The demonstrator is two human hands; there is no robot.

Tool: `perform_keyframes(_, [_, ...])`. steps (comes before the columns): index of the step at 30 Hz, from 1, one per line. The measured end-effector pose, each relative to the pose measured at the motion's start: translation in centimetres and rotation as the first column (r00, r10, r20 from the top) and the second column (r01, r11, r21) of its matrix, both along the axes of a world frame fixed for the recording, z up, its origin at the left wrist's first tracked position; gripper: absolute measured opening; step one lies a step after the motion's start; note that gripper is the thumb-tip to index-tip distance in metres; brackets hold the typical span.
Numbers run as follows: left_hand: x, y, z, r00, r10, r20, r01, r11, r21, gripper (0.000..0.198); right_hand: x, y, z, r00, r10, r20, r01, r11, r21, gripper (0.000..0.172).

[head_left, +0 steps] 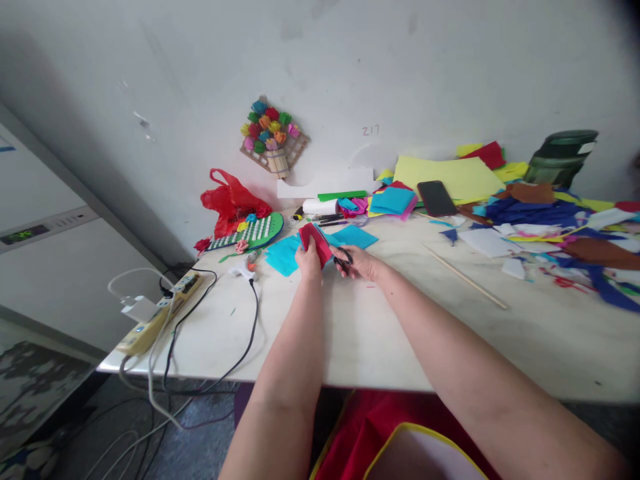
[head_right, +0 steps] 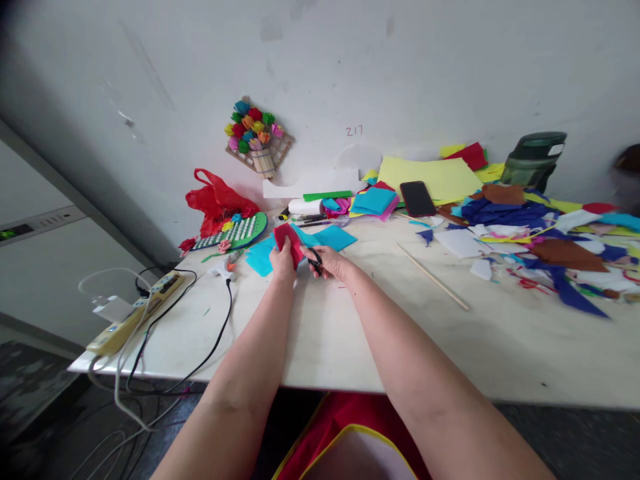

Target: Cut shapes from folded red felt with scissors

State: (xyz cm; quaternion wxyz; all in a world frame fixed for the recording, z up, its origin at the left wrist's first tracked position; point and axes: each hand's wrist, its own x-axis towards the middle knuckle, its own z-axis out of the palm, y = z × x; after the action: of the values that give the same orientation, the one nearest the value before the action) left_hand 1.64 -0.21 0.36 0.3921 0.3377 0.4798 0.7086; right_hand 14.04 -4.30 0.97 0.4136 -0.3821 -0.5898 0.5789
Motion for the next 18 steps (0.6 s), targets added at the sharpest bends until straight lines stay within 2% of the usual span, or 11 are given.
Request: perform_keyframes(18, [-0.13, -0.2, 0.34, 1.0, 0.022, 0.018, -0.022, 1.0, -0.018, 0.027, -0.06, 0.25, -0.24, 1.0, -0.011, 0.008, 0.011, 0.999, 0.041, 0.044])
